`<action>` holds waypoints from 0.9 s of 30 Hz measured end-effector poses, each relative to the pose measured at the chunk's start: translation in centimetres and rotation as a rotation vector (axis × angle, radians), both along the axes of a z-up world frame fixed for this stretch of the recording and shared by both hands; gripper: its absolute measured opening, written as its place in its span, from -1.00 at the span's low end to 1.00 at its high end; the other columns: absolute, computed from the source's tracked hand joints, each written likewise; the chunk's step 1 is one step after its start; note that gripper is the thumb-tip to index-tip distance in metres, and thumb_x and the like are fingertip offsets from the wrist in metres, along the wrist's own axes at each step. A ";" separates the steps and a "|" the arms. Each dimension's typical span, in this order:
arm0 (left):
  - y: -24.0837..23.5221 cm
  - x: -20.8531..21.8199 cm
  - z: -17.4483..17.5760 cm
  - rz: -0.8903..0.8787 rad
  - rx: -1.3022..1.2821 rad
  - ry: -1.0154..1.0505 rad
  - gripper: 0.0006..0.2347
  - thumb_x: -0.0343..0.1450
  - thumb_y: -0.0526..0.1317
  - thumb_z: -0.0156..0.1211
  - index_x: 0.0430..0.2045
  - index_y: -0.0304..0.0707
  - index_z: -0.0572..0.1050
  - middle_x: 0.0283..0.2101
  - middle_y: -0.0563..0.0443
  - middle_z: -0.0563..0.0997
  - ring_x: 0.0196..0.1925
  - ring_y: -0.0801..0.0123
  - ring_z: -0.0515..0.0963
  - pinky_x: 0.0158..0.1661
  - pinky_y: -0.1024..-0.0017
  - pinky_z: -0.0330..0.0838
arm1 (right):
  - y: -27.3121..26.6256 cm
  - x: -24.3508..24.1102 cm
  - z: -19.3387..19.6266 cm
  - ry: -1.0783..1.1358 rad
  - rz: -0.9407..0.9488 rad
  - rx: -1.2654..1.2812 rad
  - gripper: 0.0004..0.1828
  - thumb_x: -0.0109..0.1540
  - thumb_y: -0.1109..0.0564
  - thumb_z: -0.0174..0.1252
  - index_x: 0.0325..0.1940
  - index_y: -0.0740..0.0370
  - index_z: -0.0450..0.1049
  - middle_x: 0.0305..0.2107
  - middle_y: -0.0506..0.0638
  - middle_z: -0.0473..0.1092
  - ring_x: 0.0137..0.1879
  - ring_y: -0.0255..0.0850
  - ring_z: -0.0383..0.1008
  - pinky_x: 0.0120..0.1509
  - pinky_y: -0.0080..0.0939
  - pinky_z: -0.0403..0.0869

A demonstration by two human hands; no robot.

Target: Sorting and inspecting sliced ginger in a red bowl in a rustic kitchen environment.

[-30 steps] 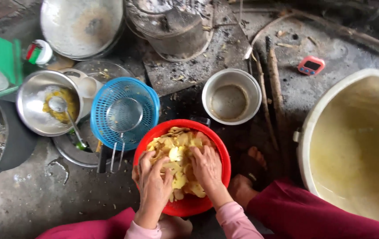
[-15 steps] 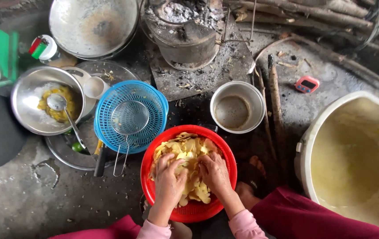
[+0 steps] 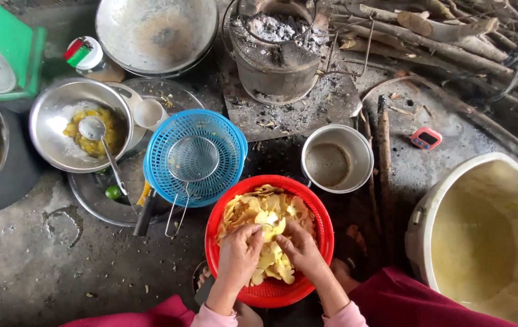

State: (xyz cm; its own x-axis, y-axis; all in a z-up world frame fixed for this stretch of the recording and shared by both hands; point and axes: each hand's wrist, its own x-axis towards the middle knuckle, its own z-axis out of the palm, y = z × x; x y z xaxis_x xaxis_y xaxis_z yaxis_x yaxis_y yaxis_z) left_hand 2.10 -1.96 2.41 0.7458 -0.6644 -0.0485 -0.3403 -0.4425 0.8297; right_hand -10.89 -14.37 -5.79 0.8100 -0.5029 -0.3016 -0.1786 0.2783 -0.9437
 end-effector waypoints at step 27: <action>5.8 -1.3 -0.6 0.194 -0.155 0.873 -0.92 0.35 -0.47 0.36 -0.40 -0.64 0.70 -0.53 -0.09 0.64 -0.52 0.47 0.45 -0.45 0.57 0.33 | 2.6 1.9 7.9 -0.370 -0.011 -0.376 -0.63 -0.07 0.49 0.11 -0.28 0.18 0.37 -0.21 0.02 0.48 -0.08 -0.13 0.52 0.07 -0.18 0.51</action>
